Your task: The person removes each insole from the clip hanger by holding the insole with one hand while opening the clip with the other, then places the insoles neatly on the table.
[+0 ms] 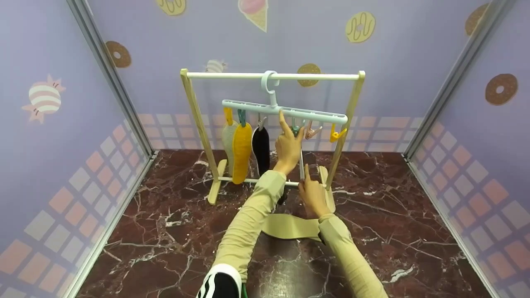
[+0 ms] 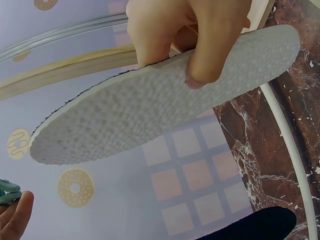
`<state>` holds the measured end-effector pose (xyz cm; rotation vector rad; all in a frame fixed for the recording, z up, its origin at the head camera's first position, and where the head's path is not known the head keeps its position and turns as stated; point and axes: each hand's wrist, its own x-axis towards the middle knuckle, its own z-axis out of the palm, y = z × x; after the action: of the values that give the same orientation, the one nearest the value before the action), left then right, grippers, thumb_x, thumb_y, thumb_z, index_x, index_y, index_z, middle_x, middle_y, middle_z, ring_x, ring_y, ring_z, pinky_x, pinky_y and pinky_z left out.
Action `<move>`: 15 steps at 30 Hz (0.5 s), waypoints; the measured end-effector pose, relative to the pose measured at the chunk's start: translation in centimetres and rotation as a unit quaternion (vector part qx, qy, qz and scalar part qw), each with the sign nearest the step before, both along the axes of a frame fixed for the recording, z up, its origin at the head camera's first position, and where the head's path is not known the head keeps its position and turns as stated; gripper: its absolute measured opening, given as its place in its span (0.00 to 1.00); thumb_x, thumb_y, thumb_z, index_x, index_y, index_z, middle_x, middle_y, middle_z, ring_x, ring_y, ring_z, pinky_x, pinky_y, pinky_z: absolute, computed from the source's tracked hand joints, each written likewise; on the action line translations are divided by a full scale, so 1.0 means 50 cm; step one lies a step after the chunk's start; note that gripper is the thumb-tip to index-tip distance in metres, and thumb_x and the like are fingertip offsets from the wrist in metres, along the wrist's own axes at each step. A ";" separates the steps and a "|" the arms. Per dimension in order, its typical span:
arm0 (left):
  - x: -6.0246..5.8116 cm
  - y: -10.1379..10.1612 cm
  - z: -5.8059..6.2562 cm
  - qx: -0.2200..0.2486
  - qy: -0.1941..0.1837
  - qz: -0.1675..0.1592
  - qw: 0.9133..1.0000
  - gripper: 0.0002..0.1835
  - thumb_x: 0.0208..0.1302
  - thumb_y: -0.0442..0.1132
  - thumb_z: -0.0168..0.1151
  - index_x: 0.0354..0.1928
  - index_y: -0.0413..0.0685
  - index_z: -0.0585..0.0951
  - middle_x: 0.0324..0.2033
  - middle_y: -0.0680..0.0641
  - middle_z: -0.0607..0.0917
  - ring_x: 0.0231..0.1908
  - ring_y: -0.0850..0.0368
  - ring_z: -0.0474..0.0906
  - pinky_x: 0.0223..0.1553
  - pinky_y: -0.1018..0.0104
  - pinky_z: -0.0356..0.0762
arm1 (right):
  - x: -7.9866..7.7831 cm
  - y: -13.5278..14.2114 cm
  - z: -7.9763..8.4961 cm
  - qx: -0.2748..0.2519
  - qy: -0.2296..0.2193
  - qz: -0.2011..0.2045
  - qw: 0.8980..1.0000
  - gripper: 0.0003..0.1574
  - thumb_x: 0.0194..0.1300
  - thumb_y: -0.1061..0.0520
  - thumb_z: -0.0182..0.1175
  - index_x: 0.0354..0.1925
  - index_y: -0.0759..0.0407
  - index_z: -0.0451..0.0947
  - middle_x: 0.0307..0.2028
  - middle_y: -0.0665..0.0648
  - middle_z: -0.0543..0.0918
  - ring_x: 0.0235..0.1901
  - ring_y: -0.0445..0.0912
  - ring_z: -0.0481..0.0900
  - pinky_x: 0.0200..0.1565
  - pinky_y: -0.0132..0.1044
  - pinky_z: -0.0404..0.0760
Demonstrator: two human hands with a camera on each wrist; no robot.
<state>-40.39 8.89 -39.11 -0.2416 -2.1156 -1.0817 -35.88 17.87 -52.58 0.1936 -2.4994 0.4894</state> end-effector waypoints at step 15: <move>-0.005 0.002 0.000 -0.040 0.032 -0.019 0.999 0.31 0.63 0.48 0.50 0.67 0.57 0.54 0.23 0.49 0.81 0.13 0.63 0.67 0.15 0.77 0.64 | 0.003 0.007 -0.007 -0.005 0.006 0.004 1.000 0.32 0.56 0.60 0.52 0.60 0.60 0.63 0.10 0.55 0.71 0.11 0.45 0.62 0.13 0.43 0.64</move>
<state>-40.63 9.00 -39.10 -0.3515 -2.1077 -0.9990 -35.74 18.22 -52.94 0.2013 -2.4851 0.5024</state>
